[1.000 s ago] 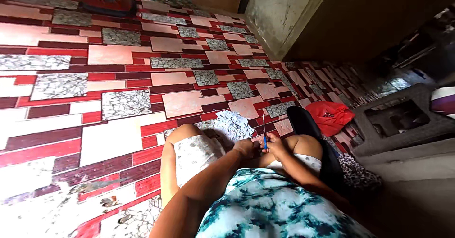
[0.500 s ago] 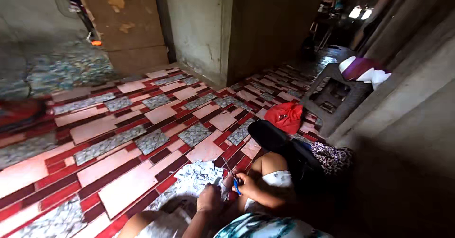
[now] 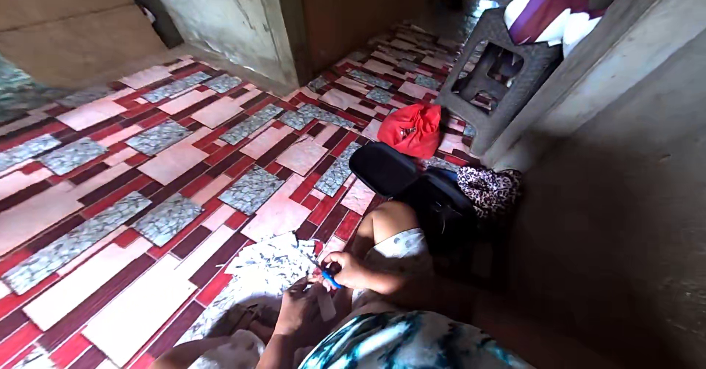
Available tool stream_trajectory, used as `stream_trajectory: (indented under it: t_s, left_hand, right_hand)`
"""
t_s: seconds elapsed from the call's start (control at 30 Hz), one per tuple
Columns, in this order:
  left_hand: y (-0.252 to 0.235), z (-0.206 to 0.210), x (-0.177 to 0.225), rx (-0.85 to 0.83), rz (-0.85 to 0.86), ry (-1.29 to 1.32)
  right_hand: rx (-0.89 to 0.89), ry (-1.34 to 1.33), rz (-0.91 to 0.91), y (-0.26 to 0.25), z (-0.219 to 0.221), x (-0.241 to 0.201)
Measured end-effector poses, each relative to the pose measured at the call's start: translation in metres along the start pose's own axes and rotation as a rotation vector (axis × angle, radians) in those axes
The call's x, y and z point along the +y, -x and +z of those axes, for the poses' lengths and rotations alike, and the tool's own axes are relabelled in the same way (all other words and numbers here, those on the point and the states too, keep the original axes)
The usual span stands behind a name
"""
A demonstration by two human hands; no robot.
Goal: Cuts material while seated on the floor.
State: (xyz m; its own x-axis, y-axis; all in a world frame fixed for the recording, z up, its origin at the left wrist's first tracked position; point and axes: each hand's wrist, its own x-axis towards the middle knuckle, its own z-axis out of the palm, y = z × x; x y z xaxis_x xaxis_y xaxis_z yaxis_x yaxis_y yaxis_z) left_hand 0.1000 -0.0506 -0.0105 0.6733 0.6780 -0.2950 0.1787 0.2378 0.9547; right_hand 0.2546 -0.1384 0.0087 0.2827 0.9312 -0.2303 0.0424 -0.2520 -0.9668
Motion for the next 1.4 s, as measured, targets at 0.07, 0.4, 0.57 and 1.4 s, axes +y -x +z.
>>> stream_trajectory:
  t_s: [0.07,0.4,0.57,1.4]
  left_hand:
    - [-0.004,-0.004,0.000,-0.002,0.008,0.019]
    - [0.024,-0.062,0.014,0.324,0.096,0.006]
    - [0.024,-0.073,0.006,0.352,0.010,0.204]
    - [-0.002,-0.063,0.002,0.253,-0.152,-0.062]
  right_hand:
    - [0.149,0.029,-0.070,0.003,-0.019,-0.013]
    - [0.921,0.344,0.105,0.110,-0.252,0.008]
    - [1.081,0.617,0.542,0.134,-0.259,-0.012]
    - [-0.338,0.199,0.328,-0.033,-0.012,-0.009]
